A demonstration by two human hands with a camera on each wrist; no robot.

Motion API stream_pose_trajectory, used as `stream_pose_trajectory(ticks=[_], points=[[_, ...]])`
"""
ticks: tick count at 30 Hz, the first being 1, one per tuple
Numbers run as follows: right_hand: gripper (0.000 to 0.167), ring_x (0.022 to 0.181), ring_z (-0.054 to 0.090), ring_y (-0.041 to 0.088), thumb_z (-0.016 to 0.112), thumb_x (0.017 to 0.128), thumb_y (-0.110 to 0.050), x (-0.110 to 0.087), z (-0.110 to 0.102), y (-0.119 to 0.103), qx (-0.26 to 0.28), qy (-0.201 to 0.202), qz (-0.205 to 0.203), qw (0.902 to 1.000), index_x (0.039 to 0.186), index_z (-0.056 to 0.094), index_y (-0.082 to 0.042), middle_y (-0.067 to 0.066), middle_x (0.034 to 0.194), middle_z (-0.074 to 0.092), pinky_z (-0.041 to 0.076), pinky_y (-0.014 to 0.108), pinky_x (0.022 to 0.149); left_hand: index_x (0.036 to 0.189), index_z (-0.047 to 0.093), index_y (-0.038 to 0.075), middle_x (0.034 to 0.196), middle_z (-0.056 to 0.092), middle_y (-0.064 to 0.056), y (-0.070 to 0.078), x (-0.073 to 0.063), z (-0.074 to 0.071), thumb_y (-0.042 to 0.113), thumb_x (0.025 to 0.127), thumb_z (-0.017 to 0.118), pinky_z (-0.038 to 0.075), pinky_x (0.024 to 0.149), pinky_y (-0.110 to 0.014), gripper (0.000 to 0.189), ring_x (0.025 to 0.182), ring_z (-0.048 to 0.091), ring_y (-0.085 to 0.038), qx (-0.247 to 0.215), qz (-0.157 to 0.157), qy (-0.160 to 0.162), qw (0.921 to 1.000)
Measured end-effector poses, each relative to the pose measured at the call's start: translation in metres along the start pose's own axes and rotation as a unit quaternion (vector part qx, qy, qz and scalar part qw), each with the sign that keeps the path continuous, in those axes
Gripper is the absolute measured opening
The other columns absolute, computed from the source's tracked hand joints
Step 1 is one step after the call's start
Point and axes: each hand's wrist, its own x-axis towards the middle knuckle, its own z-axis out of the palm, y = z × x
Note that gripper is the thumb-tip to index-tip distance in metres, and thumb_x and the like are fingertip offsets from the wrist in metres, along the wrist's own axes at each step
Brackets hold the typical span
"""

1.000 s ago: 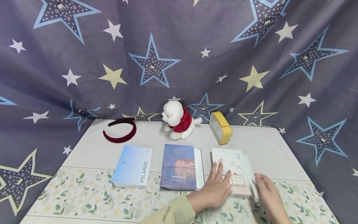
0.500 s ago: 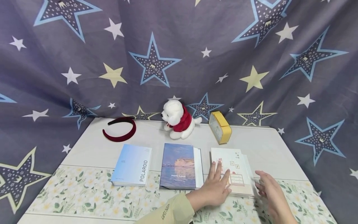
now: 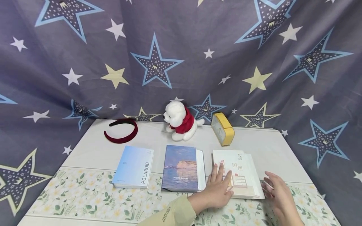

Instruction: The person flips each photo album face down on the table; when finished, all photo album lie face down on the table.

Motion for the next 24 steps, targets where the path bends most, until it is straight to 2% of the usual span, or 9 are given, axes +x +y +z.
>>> stream_pose_trajectory(ticks=[2,5,9,13,15,17,19,21,24], points=[[0.079,0.121,0.051,0.023,0.032,0.099,-0.059,0.002,-0.003,0.002,0.011,0.008,-0.010,0.9999,0.156,0.016,-0.007,0.022,0.151,0.035,0.041,0.038,0.101,0.157,0.017,0.013,0.162,-0.013,-0.015,0.001,-0.001,-0.001,0.037,0.099,0.047,0.005,0.116,-0.057,0.070,0.145,-0.021,-0.032,-0.028,-0.009,0.002,0.9996],[0.076,0.096,0.059,0.005,0.035,0.099,-0.058,0.003,-0.007,0.002,0.032,0.001,-0.012,0.9994,0.156,0.019,-0.010,0.001,0.125,0.061,0.048,0.024,0.083,0.157,0.018,0.012,0.162,-0.009,-0.016,0.003,-0.001,-0.002,0.044,0.096,0.051,0.004,0.116,-0.057,0.076,0.146,-0.017,-0.033,-0.066,-0.020,0.013,0.9975],[0.059,0.090,0.060,0.002,0.033,0.101,-0.054,0.000,-0.009,0.001,0.068,-0.057,-0.022,0.9958,0.151,0.031,-0.022,-0.021,0.099,0.064,0.050,0.020,0.073,0.156,0.019,0.010,0.162,-0.005,-0.019,0.005,0.000,-0.003,0.057,0.090,0.054,0.005,0.116,-0.055,0.089,0.147,-0.011,-0.036,-0.101,-0.038,0.029,0.9937],[0.037,0.092,0.061,0.006,0.033,0.103,-0.047,-0.004,-0.007,0.001,0.139,-0.147,-0.047,0.9783,0.129,0.052,-0.029,-0.014,0.104,0.065,0.052,0.021,0.070,0.157,0.019,0.014,0.162,-0.003,-0.019,0.009,0.000,-0.007,0.063,0.085,0.059,0.010,0.116,-0.057,0.096,0.147,-0.006,-0.037,-0.162,-0.063,0.034,0.9842],[0.032,0.097,0.062,0.009,0.035,0.105,-0.043,-0.005,-0.005,0.002,0.168,-0.191,-0.056,0.9654,0.123,0.058,-0.029,-0.010,0.109,0.065,0.055,0.025,0.076,0.157,0.019,0.017,0.162,-0.003,-0.018,0.011,0.000,-0.009,0.064,0.082,0.062,0.013,0.113,-0.061,0.099,0.147,-0.006,-0.038,-0.202,-0.071,0.033,0.9762],[0.030,0.101,0.063,0.009,0.037,0.105,-0.041,-0.005,-0.001,0.002,0.172,-0.212,-0.058,0.9602,0.118,0.061,-0.030,-0.009,0.112,0.065,0.055,0.027,0.082,0.158,0.017,0.018,0.162,-0.004,-0.019,0.012,0.000,-0.012,0.063,0.081,0.065,0.015,0.111,-0.065,0.101,0.147,-0.007,-0.039,-0.236,-0.075,0.030,0.9684],[0.027,0.102,0.063,0.009,0.041,0.104,-0.042,-0.004,0.003,0.003,0.155,-0.213,-0.050,0.9633,0.116,0.063,-0.032,-0.011,0.113,0.065,0.055,0.028,0.084,0.158,0.016,0.019,0.161,-0.003,-0.021,0.013,0.001,-0.014,0.064,0.080,0.065,0.016,0.108,-0.069,0.103,0.146,-0.007,-0.040,-0.257,-0.076,0.030,0.9630],[0.024,0.094,0.065,0.007,0.044,0.102,-0.044,-0.003,0.009,0.004,0.126,-0.205,-0.042,0.9697,0.117,0.061,-0.034,-0.011,0.111,0.067,0.055,0.026,0.079,0.158,0.014,0.020,0.161,-0.003,-0.023,0.015,0.001,-0.016,0.064,0.079,0.066,0.015,0.106,-0.072,0.105,0.146,-0.007,-0.042,-0.272,-0.078,0.030,0.9587],[0.034,0.076,0.062,0.007,0.046,0.101,-0.047,-0.002,0.018,0.006,0.088,-0.197,-0.034,0.9759,0.129,0.054,-0.031,-0.003,0.109,0.070,0.053,0.026,0.070,0.158,0.014,0.021,0.160,-0.001,-0.024,0.018,0.002,-0.019,0.065,0.078,0.066,0.016,0.105,-0.072,0.106,0.146,-0.006,-0.044,-0.282,-0.090,0.035,0.9545]])
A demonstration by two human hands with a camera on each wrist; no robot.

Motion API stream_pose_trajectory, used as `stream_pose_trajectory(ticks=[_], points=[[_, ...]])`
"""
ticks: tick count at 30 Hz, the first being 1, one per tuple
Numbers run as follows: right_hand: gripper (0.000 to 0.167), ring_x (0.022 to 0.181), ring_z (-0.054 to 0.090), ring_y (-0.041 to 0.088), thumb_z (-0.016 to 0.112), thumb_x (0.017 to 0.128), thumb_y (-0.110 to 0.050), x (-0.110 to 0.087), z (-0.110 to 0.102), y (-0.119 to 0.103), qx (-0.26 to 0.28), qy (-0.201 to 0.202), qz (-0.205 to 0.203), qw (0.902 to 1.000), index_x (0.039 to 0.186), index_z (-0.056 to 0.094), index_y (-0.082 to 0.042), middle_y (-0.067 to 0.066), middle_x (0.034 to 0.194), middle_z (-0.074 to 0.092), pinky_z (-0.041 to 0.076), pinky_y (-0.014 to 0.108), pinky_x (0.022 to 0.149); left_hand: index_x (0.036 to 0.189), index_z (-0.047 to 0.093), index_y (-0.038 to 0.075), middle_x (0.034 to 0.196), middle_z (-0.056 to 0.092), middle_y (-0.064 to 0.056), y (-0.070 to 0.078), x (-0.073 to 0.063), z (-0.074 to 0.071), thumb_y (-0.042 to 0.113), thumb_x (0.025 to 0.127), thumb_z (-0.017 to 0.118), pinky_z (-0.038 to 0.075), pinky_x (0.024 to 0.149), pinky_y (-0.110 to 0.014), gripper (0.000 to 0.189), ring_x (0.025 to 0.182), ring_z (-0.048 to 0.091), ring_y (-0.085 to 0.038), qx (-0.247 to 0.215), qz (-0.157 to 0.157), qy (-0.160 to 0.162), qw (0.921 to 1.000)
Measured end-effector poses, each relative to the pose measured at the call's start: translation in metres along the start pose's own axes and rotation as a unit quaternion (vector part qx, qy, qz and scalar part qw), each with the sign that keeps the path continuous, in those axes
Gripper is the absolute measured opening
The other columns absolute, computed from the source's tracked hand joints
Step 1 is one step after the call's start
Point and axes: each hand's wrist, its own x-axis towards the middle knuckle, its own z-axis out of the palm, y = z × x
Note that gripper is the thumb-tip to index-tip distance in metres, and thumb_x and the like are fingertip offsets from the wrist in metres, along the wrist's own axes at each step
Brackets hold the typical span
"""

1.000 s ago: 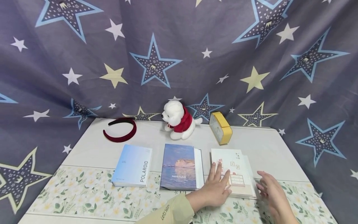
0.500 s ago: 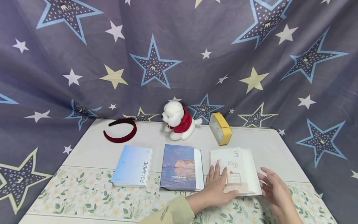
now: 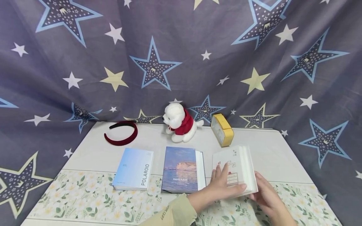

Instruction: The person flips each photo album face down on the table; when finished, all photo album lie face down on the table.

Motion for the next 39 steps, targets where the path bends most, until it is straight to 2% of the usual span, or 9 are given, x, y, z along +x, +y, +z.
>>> stream_pose_trajectory(ticks=[2,5,8,13,19,26,30,35,39], points=[[0.047,0.078,0.063,0.009,0.046,0.100,-0.048,0.004,0.006,0.002,-0.018,-0.005,0.006,0.9998,0.142,0.045,-0.026,0.001,0.114,0.068,0.054,0.030,0.074,0.158,0.014,0.022,0.160,0.000,-0.024,0.002,0.000,0.000,0.065,0.078,0.067,0.017,0.106,-0.071,0.106,0.146,-0.004,-0.044,-0.002,-0.004,0.009,1.0000],[0.063,0.098,0.066,0.020,0.047,0.099,-0.047,0.008,0.014,0.005,-0.028,-0.018,0.018,0.9993,0.153,0.031,-0.019,0.010,0.131,0.059,0.053,0.043,0.088,0.158,0.014,0.024,0.160,0.001,-0.024,0.005,-0.001,0.001,0.064,0.078,0.068,0.018,0.107,-0.069,0.106,0.146,-0.001,-0.045,-0.007,-0.005,0.015,0.9998],[0.065,0.115,0.060,0.032,0.050,0.099,-0.041,0.011,0.021,0.007,-0.038,-0.019,0.025,0.9988,0.154,0.028,-0.016,0.018,0.143,0.047,0.049,0.053,0.093,0.158,0.011,0.023,0.160,0.000,-0.025,0.007,-0.002,0.001,0.064,0.079,0.067,0.018,0.106,-0.071,0.106,0.145,0.000,-0.046,-0.025,0.007,0.010,0.9996],[0.064,0.114,0.060,0.033,0.053,0.097,-0.040,0.012,0.029,0.005,-0.071,-0.003,0.018,0.9973,0.150,0.033,-0.011,0.023,0.145,0.043,0.047,0.059,0.092,0.158,0.009,0.018,0.160,0.003,-0.025,0.009,-0.004,0.001,0.063,0.081,0.066,0.018,0.105,-0.071,0.106,0.146,0.002,-0.043,-0.046,0.019,0.011,0.9987],[0.064,0.106,0.062,0.030,0.049,0.099,-0.043,0.011,0.031,0.002,-0.088,-0.017,0.015,0.9959,0.146,0.032,-0.002,0.021,0.135,0.050,0.048,0.057,0.091,0.158,0.009,0.016,0.161,0.008,-0.019,0.009,-0.006,0.002,0.053,0.079,0.071,0.021,0.109,-0.064,0.107,0.146,0.010,-0.038,-0.093,0.031,0.018,0.9950],[0.061,0.105,0.065,0.026,0.053,0.099,-0.040,0.011,0.031,0.002,-0.085,0.001,0.010,0.9963,0.145,0.032,-0.005,0.017,0.129,0.057,0.052,0.049,0.089,0.158,0.007,0.023,0.160,0.015,-0.004,0.014,-0.008,-0.001,0.036,0.075,0.069,0.027,0.111,-0.050,0.104,0.144,0.020,-0.026,-0.184,0.071,0.008,0.9803],[0.063,0.102,0.065,0.023,0.058,0.097,-0.035,0.010,0.029,0.004,-0.089,0.023,0.000,0.9957,0.146,0.031,-0.006,0.021,0.136,0.049,0.054,0.042,0.085,0.158,0.007,0.028,0.159,0.018,-0.005,0.014,-0.010,-0.001,0.030,0.080,0.064,0.025,0.112,-0.052,0.096,0.143,0.023,-0.025,-0.210,0.087,0.016,0.9736],[0.069,0.106,0.061,0.022,0.060,0.097,-0.034,0.009,0.024,0.006,-0.121,0.037,-0.010,0.9919,0.150,0.025,-0.008,0.026,0.142,0.042,0.054,0.035,0.082,0.158,0.008,0.027,0.158,0.022,-0.005,0.012,-0.010,0.001,0.022,0.083,0.061,0.035,0.108,-0.037,0.092,0.137,0.036,-0.019,-0.232,0.109,0.033,0.9660],[0.077,0.115,0.058,0.028,0.061,0.096,-0.038,0.007,0.019,0.004,-0.154,0.045,-0.004,0.9871,0.152,0.018,-0.007,0.030,0.146,0.036,0.053,0.039,0.086,0.158,0.008,0.026,0.160,0.018,-0.004,0.009,-0.010,0.003,0.014,0.084,0.057,0.038,0.106,-0.031,0.089,0.136,0.039,-0.018,-0.256,0.126,0.028,0.9581]])
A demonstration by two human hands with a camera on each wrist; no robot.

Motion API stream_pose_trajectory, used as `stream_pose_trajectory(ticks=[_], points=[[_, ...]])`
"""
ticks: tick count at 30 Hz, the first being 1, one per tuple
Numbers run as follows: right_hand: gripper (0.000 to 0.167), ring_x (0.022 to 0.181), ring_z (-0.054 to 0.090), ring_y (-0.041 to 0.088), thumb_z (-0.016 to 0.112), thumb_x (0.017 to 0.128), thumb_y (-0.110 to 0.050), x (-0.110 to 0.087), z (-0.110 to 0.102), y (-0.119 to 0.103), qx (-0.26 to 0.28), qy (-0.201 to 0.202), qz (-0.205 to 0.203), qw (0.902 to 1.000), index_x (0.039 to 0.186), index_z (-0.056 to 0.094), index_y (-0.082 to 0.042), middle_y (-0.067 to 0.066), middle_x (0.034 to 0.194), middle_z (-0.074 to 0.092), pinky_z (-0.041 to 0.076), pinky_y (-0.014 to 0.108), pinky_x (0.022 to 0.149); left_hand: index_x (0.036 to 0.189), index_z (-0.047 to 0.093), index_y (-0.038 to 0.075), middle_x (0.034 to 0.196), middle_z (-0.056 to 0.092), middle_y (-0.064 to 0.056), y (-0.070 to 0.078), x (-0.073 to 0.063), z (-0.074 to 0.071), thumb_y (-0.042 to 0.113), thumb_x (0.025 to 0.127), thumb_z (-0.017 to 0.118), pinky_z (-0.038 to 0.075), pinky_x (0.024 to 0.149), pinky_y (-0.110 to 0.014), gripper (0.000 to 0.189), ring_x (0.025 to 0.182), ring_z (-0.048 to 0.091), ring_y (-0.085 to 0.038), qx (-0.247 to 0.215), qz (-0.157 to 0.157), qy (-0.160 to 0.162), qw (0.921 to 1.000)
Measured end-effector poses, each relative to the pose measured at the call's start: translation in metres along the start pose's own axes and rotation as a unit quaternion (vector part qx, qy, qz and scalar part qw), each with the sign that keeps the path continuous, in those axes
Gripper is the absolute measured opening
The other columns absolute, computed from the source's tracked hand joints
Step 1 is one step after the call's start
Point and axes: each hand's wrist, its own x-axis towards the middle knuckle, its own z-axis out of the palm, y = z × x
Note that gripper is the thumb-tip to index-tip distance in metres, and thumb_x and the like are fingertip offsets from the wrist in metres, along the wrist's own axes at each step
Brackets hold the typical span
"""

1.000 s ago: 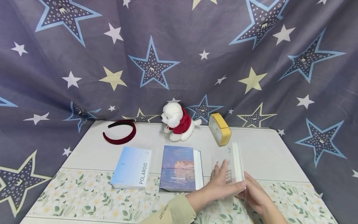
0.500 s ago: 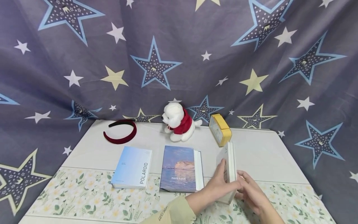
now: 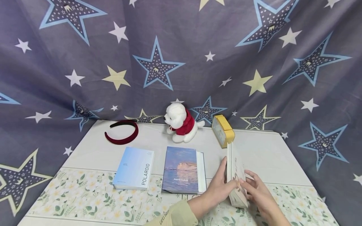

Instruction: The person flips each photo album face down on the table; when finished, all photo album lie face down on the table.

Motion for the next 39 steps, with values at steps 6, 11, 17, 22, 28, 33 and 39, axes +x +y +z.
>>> stream_pose_trajectory(ticks=[6,11,17,22,28,33,39], points=[[0.089,0.130,0.043,0.045,0.061,0.095,-0.041,0.000,-0.008,0.003,-0.032,0.006,0.001,0.9995,0.155,0.007,-0.003,0.032,0.151,0.026,0.046,0.053,0.097,0.158,0.007,0.015,0.151,0.037,-0.019,-0.005,-0.004,0.002,0.002,0.088,0.054,0.052,0.088,-0.027,0.086,0.116,0.061,-0.025,-0.053,0.006,0.007,0.9985],[0.096,0.136,0.034,0.045,0.065,0.092,-0.043,0.002,-0.015,0.005,-0.039,0.022,-0.005,0.9990,0.158,0.002,-0.012,0.028,0.156,0.019,0.041,0.051,0.103,0.158,0.001,0.013,0.154,0.033,-0.015,-0.010,-0.003,-0.001,-0.003,0.090,0.050,0.049,0.092,-0.025,0.084,0.117,0.060,-0.023,-0.057,0.003,-0.001,0.9984],[0.101,0.134,0.037,0.040,0.068,0.087,-0.047,0.003,-0.020,0.005,-0.093,0.051,-0.009,0.9943,0.158,0.000,-0.022,0.022,0.159,0.017,0.040,0.044,0.105,0.158,0.000,0.016,0.163,0.009,0.000,-0.018,0.001,-0.007,-0.001,0.095,0.044,0.019,0.116,-0.032,0.079,0.144,0.025,-0.013,0.027,-0.006,-0.020,0.9994],[0.095,0.130,0.042,0.037,0.065,0.092,-0.043,0.003,-0.023,0.005,-0.115,0.055,-0.021,0.9916,0.158,0.000,-0.022,0.021,0.159,0.018,0.047,0.025,0.092,0.157,0.000,0.010,0.164,-0.002,-0.007,-0.023,0.001,-0.009,0.008,0.095,0.050,0.006,0.118,-0.042,0.080,0.148,0.000,-0.019,0.142,-0.034,-0.011,0.9892],[0.084,0.130,0.044,0.042,0.059,0.098,-0.028,0.003,-0.021,0.008,-0.143,0.057,-0.039,0.9874,0.158,0.001,-0.020,0.022,0.158,0.020,0.050,0.036,0.094,0.155,-0.009,0.004,0.162,-0.002,-0.019,-0.030,-0.004,-0.013,0.025,0.086,0.070,0.020,0.115,-0.046,0.107,0.148,0.006,-0.032,0.205,-0.076,-0.024,0.9755],[0.078,0.126,0.047,0.046,0.057,0.099,-0.020,0.003,-0.018,0.006,-0.181,0.072,-0.058,0.9790,0.158,0.006,-0.017,0.025,0.156,0.024,0.049,0.044,0.095,0.154,-0.013,0.004,0.161,-0.007,-0.022,-0.036,-0.004,-0.018,0.030,0.082,0.075,0.025,0.114,-0.045,0.117,0.147,0.008,-0.037,0.227,-0.076,-0.034,0.9704],[0.076,0.128,0.043,0.049,0.056,0.099,-0.016,0.007,-0.016,0.005,-0.217,0.088,-0.054,0.9707,0.158,0.009,-0.013,0.028,0.153,0.028,0.041,0.055,0.102,0.155,-0.003,0.001,0.159,-0.010,-0.025,-0.043,-0.002,-0.018,0.031,0.084,0.075,0.026,0.113,-0.041,0.110,0.146,0.010,-0.039,0.278,-0.076,-0.030,0.9572]])
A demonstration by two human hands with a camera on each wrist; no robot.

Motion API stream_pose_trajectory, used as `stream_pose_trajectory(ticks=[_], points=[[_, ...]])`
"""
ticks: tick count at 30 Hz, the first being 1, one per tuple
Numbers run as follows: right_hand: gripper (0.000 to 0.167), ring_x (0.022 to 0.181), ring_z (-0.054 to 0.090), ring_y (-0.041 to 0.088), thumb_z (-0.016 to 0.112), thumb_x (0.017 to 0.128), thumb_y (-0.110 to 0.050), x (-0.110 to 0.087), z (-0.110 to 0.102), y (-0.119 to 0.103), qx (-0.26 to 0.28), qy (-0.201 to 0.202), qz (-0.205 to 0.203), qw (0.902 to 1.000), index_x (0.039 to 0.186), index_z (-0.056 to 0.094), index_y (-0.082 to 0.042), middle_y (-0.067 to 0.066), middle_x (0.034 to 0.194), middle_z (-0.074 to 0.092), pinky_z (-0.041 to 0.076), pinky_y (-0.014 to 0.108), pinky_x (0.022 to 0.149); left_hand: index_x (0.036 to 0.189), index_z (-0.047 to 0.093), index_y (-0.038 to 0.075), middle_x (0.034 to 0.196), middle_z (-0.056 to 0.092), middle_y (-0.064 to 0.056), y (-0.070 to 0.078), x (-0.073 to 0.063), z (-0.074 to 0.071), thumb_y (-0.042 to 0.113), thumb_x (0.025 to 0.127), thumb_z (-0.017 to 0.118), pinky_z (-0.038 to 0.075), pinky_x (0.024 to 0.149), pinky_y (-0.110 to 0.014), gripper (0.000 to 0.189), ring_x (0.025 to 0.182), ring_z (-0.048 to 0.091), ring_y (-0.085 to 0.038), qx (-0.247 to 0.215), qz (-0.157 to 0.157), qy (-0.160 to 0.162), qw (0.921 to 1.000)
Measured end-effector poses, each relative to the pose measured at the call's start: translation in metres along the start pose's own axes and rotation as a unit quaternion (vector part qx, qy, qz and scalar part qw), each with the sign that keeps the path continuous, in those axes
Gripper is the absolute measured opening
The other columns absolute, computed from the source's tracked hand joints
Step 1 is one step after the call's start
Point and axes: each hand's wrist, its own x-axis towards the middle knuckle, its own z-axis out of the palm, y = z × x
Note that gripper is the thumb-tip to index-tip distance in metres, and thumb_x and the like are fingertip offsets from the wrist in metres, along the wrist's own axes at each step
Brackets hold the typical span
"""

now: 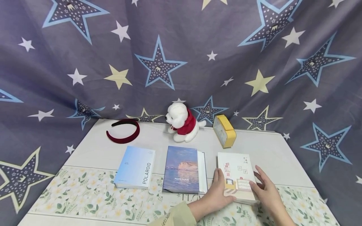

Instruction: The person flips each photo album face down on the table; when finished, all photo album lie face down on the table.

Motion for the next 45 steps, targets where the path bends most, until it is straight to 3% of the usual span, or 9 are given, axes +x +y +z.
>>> stream_pose_trajectory(ticks=[8,14,27,36,42,45], points=[[0.074,0.130,0.040,0.051,0.055,0.099,-0.015,0.000,0.002,0.000,-0.027,0.002,0.012,0.9995,0.158,0.011,-0.011,0.028,0.152,0.029,0.039,0.056,0.103,0.154,0.017,-0.002,0.159,-0.001,-0.027,0.001,0.000,0.005,0.030,0.081,0.077,0.033,0.110,-0.039,0.100,0.142,0.024,-0.042,0.077,-0.007,0.026,0.9967],[0.072,0.128,0.042,0.051,0.055,0.098,-0.012,-0.001,0.002,-0.002,-0.046,0.004,0.010,0.9989,0.157,0.013,-0.008,0.029,0.151,0.031,0.041,0.055,0.101,0.153,0.025,-0.001,0.158,0.006,-0.028,0.005,-0.001,0.003,0.032,0.083,0.076,0.037,0.107,-0.040,0.093,0.138,0.032,-0.043,0.143,-0.012,0.031,0.9891],[0.073,0.131,0.038,0.051,0.050,0.095,-0.003,-0.004,0.005,-0.006,-0.042,-0.002,0.015,0.9990,0.158,0.012,-0.011,0.028,0.154,0.025,0.043,0.056,0.098,0.148,0.036,-0.001,0.157,0.011,-0.031,0.008,-0.002,0.000,0.029,0.079,0.079,0.045,0.101,-0.037,0.087,0.131,0.043,-0.043,0.197,-0.011,0.044,0.9794],[0.072,0.129,0.039,0.052,0.057,0.095,-0.014,-0.009,0.008,-0.008,-0.040,0.015,0.003,0.9991,0.157,0.019,-0.012,0.028,0.154,0.025,0.045,0.057,0.096,0.147,0.040,0.001,0.157,0.010,-0.031,0.011,-0.005,-0.005,0.027,0.079,0.079,0.045,0.100,-0.041,0.083,0.134,0.039,-0.044,0.197,-0.021,0.032,0.9797],[0.061,0.123,0.050,0.047,0.057,0.095,-0.010,-0.012,0.017,-0.012,-0.056,0.092,-0.044,0.9932,0.151,0.034,-0.009,0.026,0.149,0.038,0.052,0.050,0.087,0.147,0.041,0.002,0.158,0.009,-0.029,0.013,-0.007,-0.010,0.030,0.084,0.074,0.042,0.103,-0.044,0.076,0.142,0.025,-0.042,0.197,-0.031,0.017,0.9798],[0.056,0.123,0.050,0.044,0.055,0.096,-0.009,-0.015,0.019,-0.016,-0.040,0.114,-0.046,0.9916,0.149,0.038,-0.009,0.024,0.148,0.040,0.049,0.052,0.093,0.146,0.042,0.001,0.158,0.010,-0.028,0.014,-0.008,-0.012,0.034,0.088,0.069,0.039,0.105,-0.047,0.071,0.145,0.017,-0.040,0.209,-0.024,0.011,0.9775]])
